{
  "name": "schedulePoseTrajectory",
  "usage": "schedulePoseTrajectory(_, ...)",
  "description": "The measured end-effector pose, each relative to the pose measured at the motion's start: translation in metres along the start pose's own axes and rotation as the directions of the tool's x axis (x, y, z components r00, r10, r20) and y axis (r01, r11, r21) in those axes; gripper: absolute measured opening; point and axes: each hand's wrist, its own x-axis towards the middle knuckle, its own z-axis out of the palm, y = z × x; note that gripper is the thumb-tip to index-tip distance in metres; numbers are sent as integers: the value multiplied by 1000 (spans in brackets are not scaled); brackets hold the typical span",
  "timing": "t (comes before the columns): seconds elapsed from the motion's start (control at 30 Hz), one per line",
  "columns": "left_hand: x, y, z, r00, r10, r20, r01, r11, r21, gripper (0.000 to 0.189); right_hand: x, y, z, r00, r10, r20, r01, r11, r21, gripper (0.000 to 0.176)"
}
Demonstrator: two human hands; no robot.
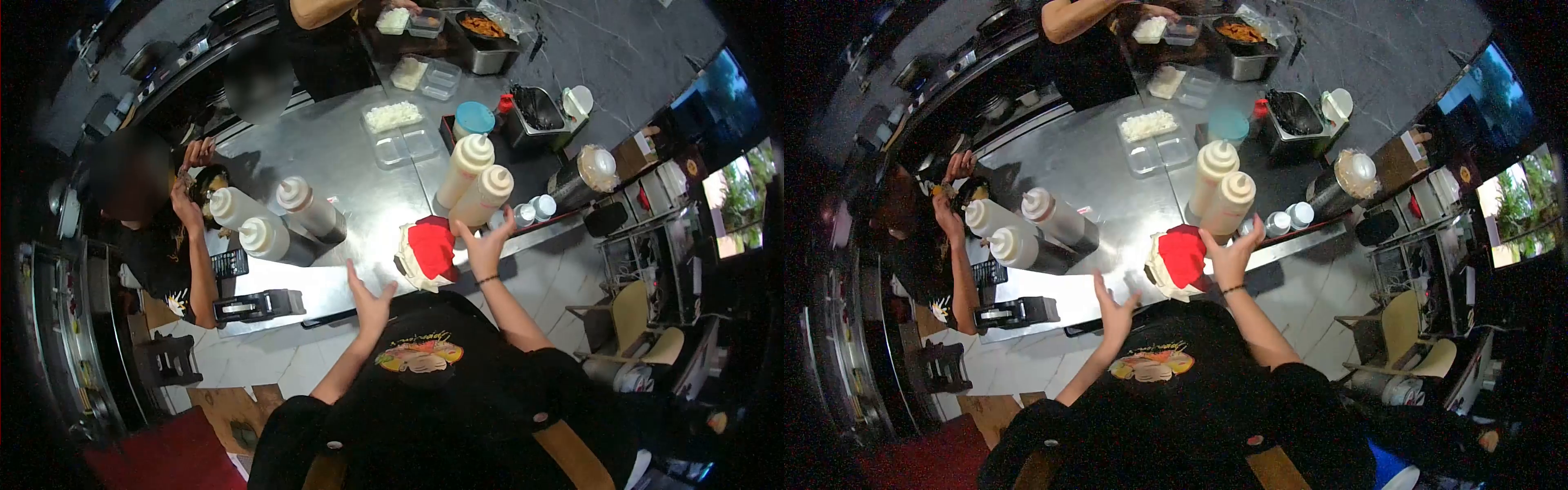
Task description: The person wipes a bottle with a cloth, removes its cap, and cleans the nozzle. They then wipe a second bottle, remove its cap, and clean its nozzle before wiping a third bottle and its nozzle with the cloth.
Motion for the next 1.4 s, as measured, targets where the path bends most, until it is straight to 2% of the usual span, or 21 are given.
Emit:
schedulePoseTrajectory(0.03, -6, 5, 6, 999, 30, 15, -31, 998, 63, 95, 14, -6, 3, 999, 18, 27, -20, 997, 78, 98)
schedulePoseTrajectory(0.13, 6, 32, 7, 997, 15, 77, -17, 999, 36, 85, 32, 11, 23, 986, 143, 89, -153, 981, 116, 92)
schedulePoseTrajectory(0.17, 10, 40, 8, 998, 31, 46, -31, 1000, 1, 79, 39, 21, 23, 995, 36, 92, -52, 983, 175, 85)
schedulePoseTrajectory(0.23, 12, 60, 4, 998, 41, 56, -38, 998, -43, 81, 52, 28, 13, 990, -56, 128, 19, 962, 272, 77)
schedulePoseTrajectory(0.27, 9, 73, 1, 997, 34, 66, -29, 996, -79, 81, 58, 31, 3, 964, -120, 236, 58, 966, 253, 73)
schedulePoseTrajectory(0.3, 6, 78, 0, 996, 57, 65, -52, 995, -88, 84, 67, 13, -10, 942, -165, 293, 50, 931, 362, 72)
schedulePoseTrajectory(0.33, 4, 80, -1, 993, 58, 101, -49, 995, -92, 88, 78, -2, -24, 876, -221, 429, 27, 910, 414, 74)
schedulePoseTrajectory(0.4, -5, 101, -3, 980, 78, 185, -53, 990, -133, 91, 103, -34, -48, 602, -445, 663, 161, 881, 445, 79)
schedulePoseTrajectory(0.43, -8, 116, -4, 968, 115, 223, -75, 981, -179, 97, 107, -54, -56, 485, -524, 700, 201, 846, 494, 82)
schedulePoseTrajectory(0.5, -13, 145, -4, 923, 254, 289, -206, 961, -186, 102, 102, -101, -71, 271, -645, 714, 240, 764, 599, 88)
schedulePoseTrajectory(0.53, -14, 157, -5, 888, 320, 330, -268, 943, -195, 104, 94, -129, -82, 223, -696, 683, 218, 718, 660, 87)
schedulePoseTrajectory(0.57, -16, 165, -6, 864, 356, 357, -317, 934, -165, 106, 85, -151, -90, 186, -701, 688, 110, 711, 694, 88)
schedulePoseTrajectory(0.6, -18, 171, -11, 867, 292, 405, -224, 953, -206, 104, 74, -158, -91, 165, -790, 590, 182, 612, 770, 94)
schedulePoseTrajectory(0.67, -23, 176, -26, 841, 167, 514, -22, 961, -276, 102, 59, -162, -89, 148, -612, 777, -107, 771, 628, 104)
schedulePoseTrajectory(0.77, -39, 182, -36, 897, 154, 415, 1, 936, -351, 94, 50, -176, -96, 379, -655, 653, 27, 713, 700, 110)
schedulePoseTrajectory(0.87, -46, 198, -42, 926, 189, 327, -86, 949, -303, 88, 43, -178, -93, 500, -707, 501, 1, 579, 816, 109)
schedulePoseTrajectory(0.9, -45, 202, -44, 928, 202, 312, -120, 957, -263, 87, 44, -182, -95, 529, -736, 422, 117, 556, 823, 99)
schedulePoseTrajectory(1.0, -42, 211, -50, 933, 210, 292, -153, 966, -207, 84, 52, -204, -91, 518, -838, 172, 302, 368, 879, 88)
schedulePoseTrajectory(1.03, -40, 213, -52, 934, 208, 289, -154, 968, -198, 83, 54, -216, -99, 504, -831, 234, 366, 451, 814, 80)
schedulePoseTrajectory(1.17, -36, 219, -63, 951, 145, 273, -124, 988, -94, 80, 49, -226, -89, 524, -814, 250, 432, 507, 746, 73)
schedulePoseTrajectory(1.4, -17, 205, -81, 936, 166, 310, -137, 984, -113, 77, 32, -227, -59, 619, -738, 269, 342, 561, 754, 59)
